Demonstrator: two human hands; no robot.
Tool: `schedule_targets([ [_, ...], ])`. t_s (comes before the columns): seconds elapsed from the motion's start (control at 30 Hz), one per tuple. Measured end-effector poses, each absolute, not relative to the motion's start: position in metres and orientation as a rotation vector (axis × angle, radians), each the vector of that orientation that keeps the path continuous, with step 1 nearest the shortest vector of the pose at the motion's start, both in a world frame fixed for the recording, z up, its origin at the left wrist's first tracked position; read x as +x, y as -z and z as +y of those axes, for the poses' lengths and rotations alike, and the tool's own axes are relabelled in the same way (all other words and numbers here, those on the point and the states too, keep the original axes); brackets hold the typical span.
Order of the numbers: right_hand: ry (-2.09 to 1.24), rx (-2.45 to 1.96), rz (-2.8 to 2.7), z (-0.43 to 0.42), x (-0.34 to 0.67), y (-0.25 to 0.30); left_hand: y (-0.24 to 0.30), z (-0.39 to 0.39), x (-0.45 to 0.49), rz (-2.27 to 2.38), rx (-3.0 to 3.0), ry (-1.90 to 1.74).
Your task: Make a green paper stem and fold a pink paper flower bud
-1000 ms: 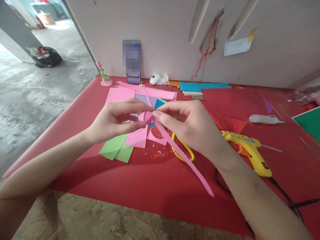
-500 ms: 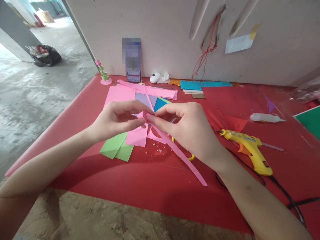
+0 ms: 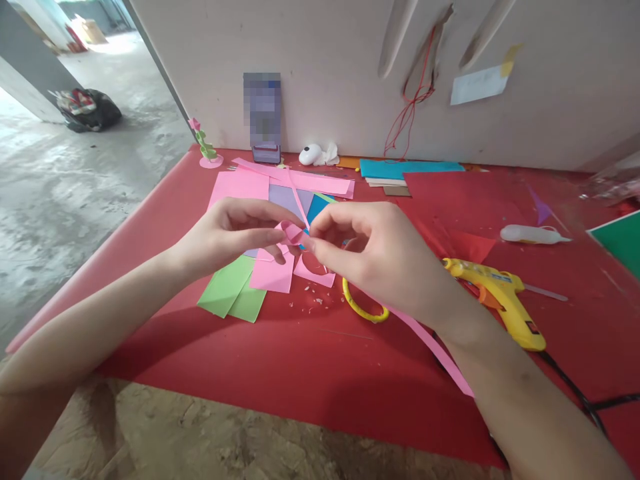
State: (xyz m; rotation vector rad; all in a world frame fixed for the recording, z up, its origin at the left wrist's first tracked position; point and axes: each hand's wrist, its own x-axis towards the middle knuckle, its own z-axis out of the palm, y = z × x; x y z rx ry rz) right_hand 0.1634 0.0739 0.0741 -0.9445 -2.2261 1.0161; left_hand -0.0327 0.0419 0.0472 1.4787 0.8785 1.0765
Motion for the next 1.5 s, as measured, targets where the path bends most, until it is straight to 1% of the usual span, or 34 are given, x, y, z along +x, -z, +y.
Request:
schedule_targets([
  [0.27,-1.11,-0.953,-2.294,0.081,0.166,-0.075,-0.047,0.046,-0.035,0.988,1.49,-1.126],
  [0.83,-1.027,-0.967,-2.235,0.071,0.159,-0.07,-0.049,0.039,-0.028,0.97,1.526,-1.098],
  [1.0,-1.029,-0.973,-2.21,0.07,0.158,-0.069,-0.051,0.036,-0.024,0.996,1.59,-1.152],
  [1.27,-0.966,-0.919,-2.268,0.069,0.16,-0.072,-0.053,0.038,-0.026,1.01,1.411,-1.058],
  [1.5,-0.969,-0.943,-2.269,0.072,0.164,-0.073,-0.05,0.042,-0.032,0.952,1.306,-1.094],
])
